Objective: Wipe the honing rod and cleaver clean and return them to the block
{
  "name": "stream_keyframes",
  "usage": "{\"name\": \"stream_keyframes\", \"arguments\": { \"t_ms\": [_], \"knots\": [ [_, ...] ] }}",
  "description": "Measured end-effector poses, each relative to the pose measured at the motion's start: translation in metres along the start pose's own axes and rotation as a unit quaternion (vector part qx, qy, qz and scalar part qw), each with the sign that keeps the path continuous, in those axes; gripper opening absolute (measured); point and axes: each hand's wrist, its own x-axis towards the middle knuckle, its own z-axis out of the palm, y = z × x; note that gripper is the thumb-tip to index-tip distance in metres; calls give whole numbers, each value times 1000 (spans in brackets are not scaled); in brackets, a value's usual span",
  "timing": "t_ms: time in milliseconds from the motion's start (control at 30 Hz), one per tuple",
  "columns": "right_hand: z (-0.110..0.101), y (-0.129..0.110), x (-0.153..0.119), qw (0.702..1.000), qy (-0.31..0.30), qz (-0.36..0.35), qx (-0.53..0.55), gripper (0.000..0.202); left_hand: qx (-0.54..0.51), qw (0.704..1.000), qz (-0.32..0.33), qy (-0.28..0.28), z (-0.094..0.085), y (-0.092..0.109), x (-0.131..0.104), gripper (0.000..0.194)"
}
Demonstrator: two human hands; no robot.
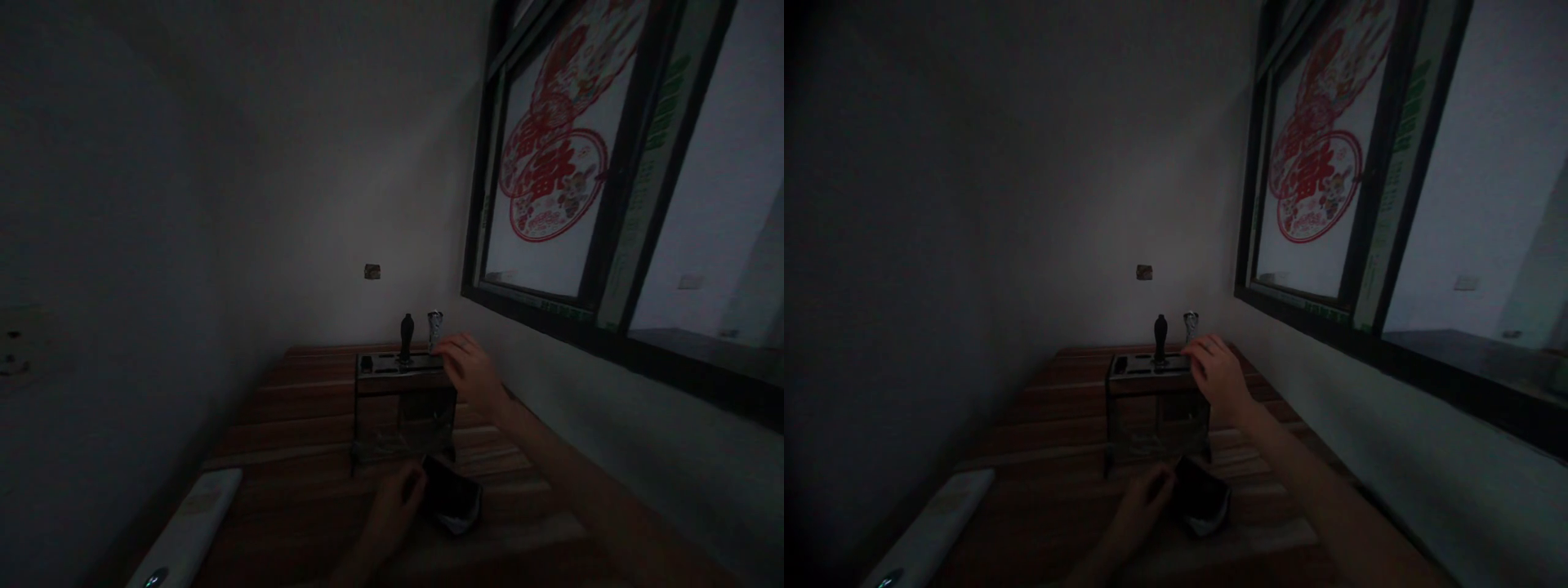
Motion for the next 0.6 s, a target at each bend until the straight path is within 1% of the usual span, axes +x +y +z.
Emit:
{"name": "stream_keyframes", "arguments": {
  "t_ms": [33,100,167,233,333,500,567,600],
  "knots": [
    [-2,0,13,997,-42,-38,-45,29,4,1000,5,-1,0,0,0,21],
    [-4,2,35,977,-129,-117,-123,25,13,1000,14,-3,0,1,-1,19],
    [-3,6,51,951,-203,-175,-155,23,21,1000,19,-4,1,2,-1,18],
    [-2,9,61,929,-258,-206,-167,22,30,999,19,-8,1,2,-1,19],
    [5,14,69,916,-300,-194,-181,25,40,999,24,-19,1,2,-1,20],
    [31,24,76,916,-318,-146,-196,26,36,998,34,-35,0,2,-1,20],
    [43,28,81,919,-316,-123,-203,21,34,998,37,-38,0,3,-1,20],
    [48,30,83,922,-310,-112,-205,12,34,998,38,-38,0,3,-1,20]
  ]
}}
